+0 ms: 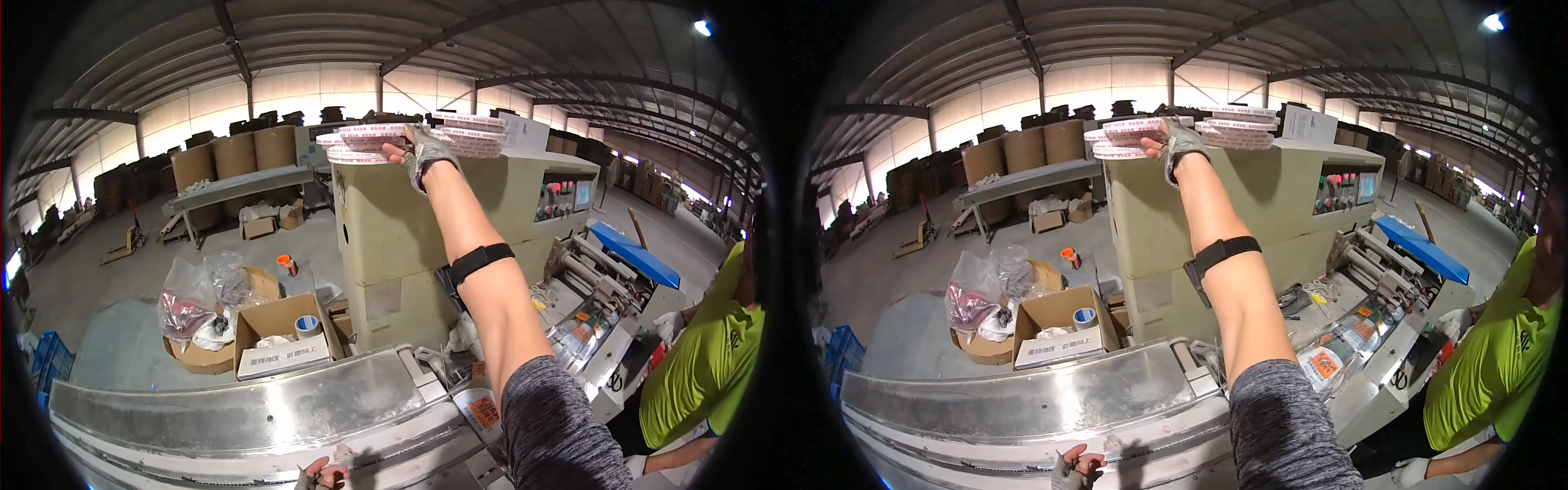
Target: Manually placing rolls of labels onto a conveyor and stacking them on a nearby table.
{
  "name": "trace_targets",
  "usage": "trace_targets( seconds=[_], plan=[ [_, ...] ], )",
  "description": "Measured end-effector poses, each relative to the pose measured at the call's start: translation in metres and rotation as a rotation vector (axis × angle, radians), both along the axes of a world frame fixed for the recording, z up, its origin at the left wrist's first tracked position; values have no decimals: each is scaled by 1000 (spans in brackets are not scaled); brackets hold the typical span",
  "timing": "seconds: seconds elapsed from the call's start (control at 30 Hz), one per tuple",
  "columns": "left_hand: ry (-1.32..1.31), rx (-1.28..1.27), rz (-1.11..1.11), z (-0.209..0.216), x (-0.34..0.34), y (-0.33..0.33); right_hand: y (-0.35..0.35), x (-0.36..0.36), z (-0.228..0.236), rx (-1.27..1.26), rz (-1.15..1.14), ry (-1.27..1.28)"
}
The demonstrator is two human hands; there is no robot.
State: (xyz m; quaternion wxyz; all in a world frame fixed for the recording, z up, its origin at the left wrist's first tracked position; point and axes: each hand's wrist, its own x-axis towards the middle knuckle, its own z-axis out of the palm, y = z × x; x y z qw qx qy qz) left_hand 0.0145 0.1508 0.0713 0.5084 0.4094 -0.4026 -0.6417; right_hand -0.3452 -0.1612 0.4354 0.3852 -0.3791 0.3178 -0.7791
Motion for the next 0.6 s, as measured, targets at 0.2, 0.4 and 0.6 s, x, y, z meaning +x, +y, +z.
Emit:
trace_targets(
  seconds=[0.2,0.4,0.6],
  plan=[
    [-39,95,6,-13,19,11,88,28,-50,98,-52,433],
    [-254,30,-154,-31,29,12,294,65,-83,-416,-768,1629],
    [-131,32,-544,-62,-3,25,489,74,-5,-566,-622,1748]
  ],
)
